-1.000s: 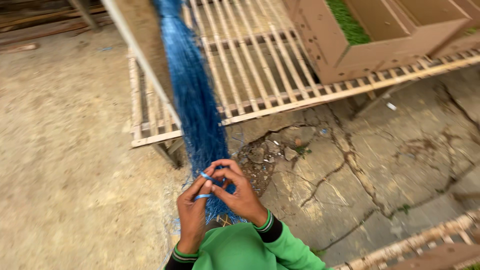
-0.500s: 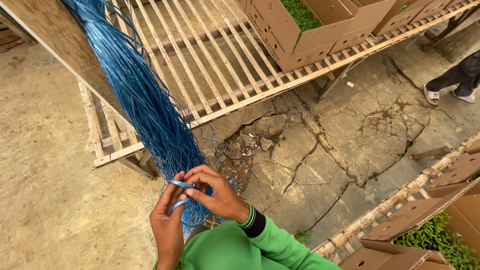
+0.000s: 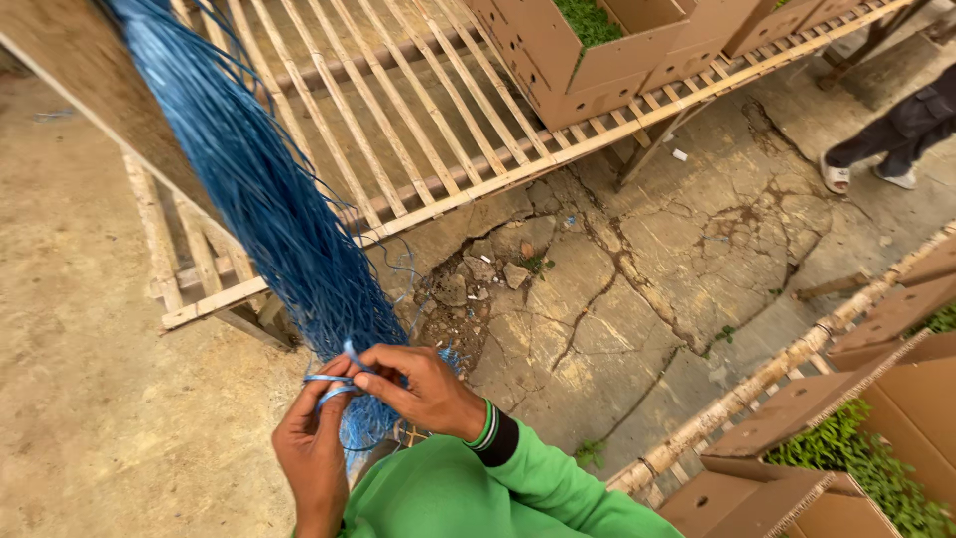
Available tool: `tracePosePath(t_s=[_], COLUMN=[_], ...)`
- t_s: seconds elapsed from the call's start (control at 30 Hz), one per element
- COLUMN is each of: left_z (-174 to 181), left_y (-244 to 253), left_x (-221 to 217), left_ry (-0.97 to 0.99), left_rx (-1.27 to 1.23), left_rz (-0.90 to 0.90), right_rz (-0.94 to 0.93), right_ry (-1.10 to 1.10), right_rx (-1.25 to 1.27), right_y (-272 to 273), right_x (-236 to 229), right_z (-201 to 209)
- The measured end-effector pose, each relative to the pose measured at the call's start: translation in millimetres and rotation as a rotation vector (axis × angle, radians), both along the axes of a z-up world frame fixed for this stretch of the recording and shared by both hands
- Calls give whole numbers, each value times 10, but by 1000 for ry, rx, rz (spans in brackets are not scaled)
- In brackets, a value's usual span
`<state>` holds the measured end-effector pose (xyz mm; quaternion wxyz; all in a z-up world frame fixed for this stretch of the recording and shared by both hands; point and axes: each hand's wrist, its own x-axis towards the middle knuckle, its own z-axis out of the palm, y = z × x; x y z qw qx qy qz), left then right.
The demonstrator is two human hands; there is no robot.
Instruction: The person pulls blue plastic strips from a hanging bundle, measures and ties them around a cardboard box filled with green leafy plants. They repeat this process for multiple boxes, securing the contents with the strips.
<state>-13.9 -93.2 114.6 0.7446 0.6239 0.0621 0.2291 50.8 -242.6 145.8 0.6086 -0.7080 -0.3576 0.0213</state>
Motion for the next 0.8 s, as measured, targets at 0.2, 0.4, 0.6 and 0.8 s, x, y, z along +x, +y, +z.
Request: tracePosePath(t_s=[0.2, 0.4, 0.6, 0.8], left_z=[-127, -188, -183, -125], left_y=[59, 101, 170, 191], left_x=[-91, -87, -145, -193], left_ry=[-24, -54, -76, -77], left_rx=[2, -76, -76, -70], left_rz=[7, 20, 8, -26], right_rz=[17, 101, 150, 139], right_ry=[-108, -43, -92, -105], right_rx=[-39, -37, -69, -81], right_y=[-6, 32, 111, 141], right_x=[-41, -75, -67, -50], right_z=[-7, 60, 21, -72])
